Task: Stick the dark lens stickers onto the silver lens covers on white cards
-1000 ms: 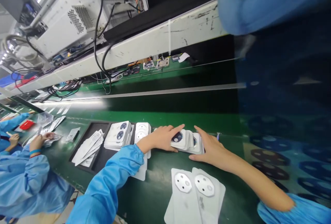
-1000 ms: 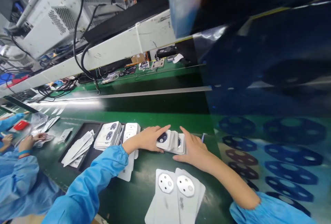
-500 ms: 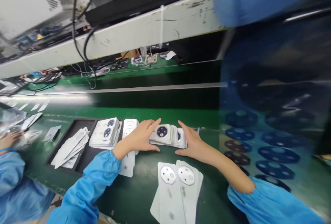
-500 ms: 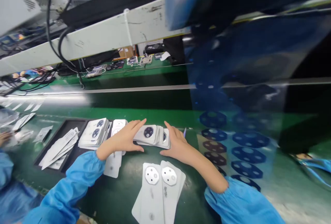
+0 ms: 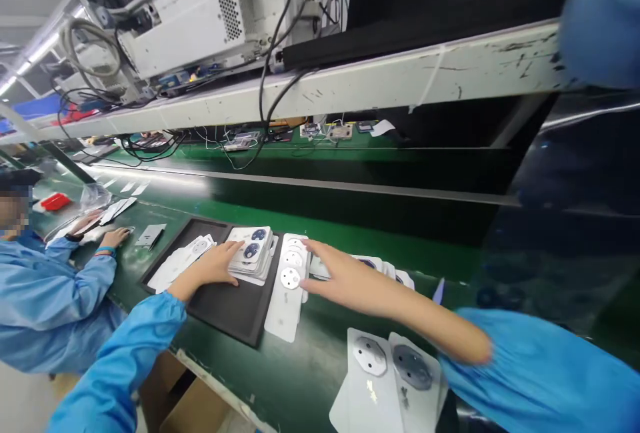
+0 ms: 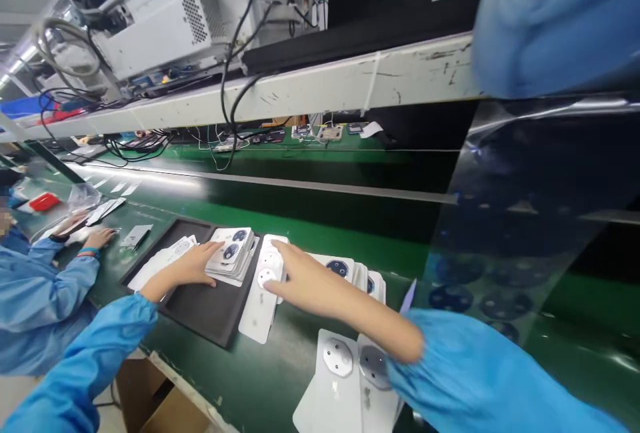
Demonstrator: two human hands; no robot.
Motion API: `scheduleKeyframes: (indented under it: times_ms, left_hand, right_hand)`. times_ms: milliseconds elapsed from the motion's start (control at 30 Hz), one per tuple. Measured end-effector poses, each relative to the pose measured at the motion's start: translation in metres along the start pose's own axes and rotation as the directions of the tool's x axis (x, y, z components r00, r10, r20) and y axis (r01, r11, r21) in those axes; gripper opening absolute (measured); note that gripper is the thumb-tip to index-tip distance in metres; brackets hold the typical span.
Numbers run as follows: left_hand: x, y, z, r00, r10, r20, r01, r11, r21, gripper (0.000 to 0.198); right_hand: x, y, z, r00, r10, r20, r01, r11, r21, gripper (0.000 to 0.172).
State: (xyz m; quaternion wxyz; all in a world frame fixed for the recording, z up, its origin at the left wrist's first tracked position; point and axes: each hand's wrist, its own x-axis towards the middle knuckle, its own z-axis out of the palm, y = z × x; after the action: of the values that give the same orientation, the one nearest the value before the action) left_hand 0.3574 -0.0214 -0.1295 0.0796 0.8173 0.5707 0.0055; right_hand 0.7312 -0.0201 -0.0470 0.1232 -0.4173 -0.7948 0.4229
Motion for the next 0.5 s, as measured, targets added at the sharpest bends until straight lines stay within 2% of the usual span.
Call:
scheduleKeyframes:
  times_ms: [100, 167, 233, 300, 400, 500]
  left_hand:
    - [0.016, -0.011, 0.005, 0.999, 0.012, 0.036, -0.013, 0.999, 0.031, 0.058]
    - [0.022, -0.015, 0.007, 0.999, 0.017, 0.043, -0.019, 0.999, 0.043, 0.052]
    - [0.024, -0.017, 0.008, 0.999, 0.023, 0.045, -0.025, 0.999, 0.046, 0.048]
    - [0.022, -0.019, 0.009, 0.999, 0.028, 0.039, -0.029, 0.999, 0.044, 0.046]
    - [0.016, -0.020, 0.010, 0.999, 0.030, 0.026, -0.030, 0.999, 0.038, 0.047]
    - [0.009, -0.020, 0.014, 0.999, 0.038, 0.036, -0.039, 0.999, 0.032, 0.065]
  right_hand:
    - [0.060, -0.022, 0.022, 0.998, 0.045, 0.051, -0.049, 0.996, 0.071, 0.057]
    - [0.093, -0.025, 0.041, 0.997, 0.058, 0.059, -0.061, 0.997, 0.054, 0.043]
    - [0.116, -0.023, 0.060, 0.995, 0.085, 0.046, -0.085, 0.996, 0.005, 0.040]
    - [0.127, -0.019, 0.078, 0.993, 0.118, 0.005, -0.118, 0.991, -0.061, 0.043]
    - [0.128, -0.016, 0.099, 0.985, 0.149, -0.082, -0.161, 0.974, -0.160, 0.050]
    - [0.125, -0.014, 0.116, 0.977, 0.152, -0.147, -0.186, 0.949, -0.255, 0.049]
